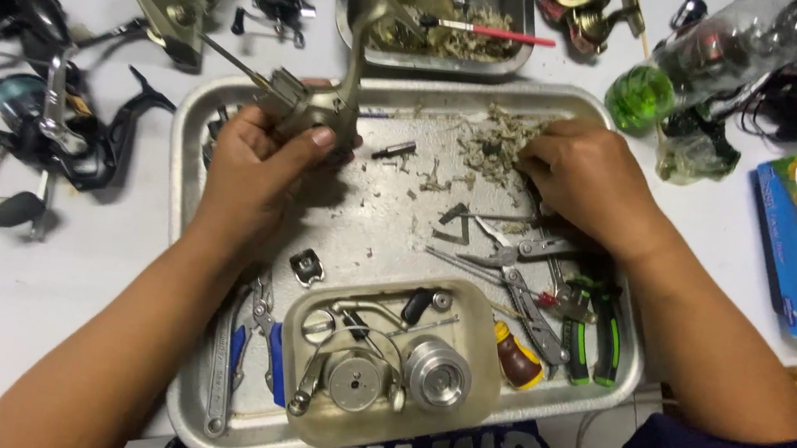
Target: Assembling and repairing fishing reels using various tools like screwdrivers and pliers on a workbench.
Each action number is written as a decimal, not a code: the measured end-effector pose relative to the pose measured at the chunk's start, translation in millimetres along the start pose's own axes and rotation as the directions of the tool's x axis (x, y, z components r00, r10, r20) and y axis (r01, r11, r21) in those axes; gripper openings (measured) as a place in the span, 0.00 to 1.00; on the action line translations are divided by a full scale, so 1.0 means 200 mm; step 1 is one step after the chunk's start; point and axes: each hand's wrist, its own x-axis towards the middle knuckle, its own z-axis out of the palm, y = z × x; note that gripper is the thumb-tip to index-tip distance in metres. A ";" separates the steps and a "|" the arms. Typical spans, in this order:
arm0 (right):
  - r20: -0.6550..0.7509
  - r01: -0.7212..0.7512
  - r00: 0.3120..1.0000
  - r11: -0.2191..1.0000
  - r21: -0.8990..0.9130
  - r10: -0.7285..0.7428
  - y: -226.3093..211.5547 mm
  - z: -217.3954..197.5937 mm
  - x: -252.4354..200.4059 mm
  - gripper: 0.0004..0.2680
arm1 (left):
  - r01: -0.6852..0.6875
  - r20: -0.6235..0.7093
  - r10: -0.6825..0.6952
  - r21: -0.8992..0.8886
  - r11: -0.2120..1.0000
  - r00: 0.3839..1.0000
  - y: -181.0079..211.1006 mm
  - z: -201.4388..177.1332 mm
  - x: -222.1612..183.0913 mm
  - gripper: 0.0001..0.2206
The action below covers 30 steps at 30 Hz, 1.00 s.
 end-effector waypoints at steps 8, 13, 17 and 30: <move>0.109 -0.009 0.994 1.000 0.001 0.009 -0.03 -0.09 -0.02 0.08 | -0.135 -0.027 0.134 -0.039 0.990 0.991 -0.05 -0.04 0.04 0.26; -0.063 -0.014 0.998 0.997 -0.070 0.010 -0.08 -0.26 -0.11 0.16 | -0.068 -0.098 0.064 -0.031 0.997 0.993 -0.01 -0.01 0.01 0.26; -0.094 0.018 0.995 0.993 -0.115 -0.029 -0.15 -0.35 -0.20 0.12 | -0.109 -0.032 0.107 -0.094 0.990 0.994 -0.02 -0.02 0.02 0.27; 0.214 -0.094 0.972 0.995 -0.018 0.096 -0.27 -0.36 -0.34 0.06 | -0.145 -0.012 0.146 -0.232 0.962 0.989 -0.04 -0.04 0.05 0.17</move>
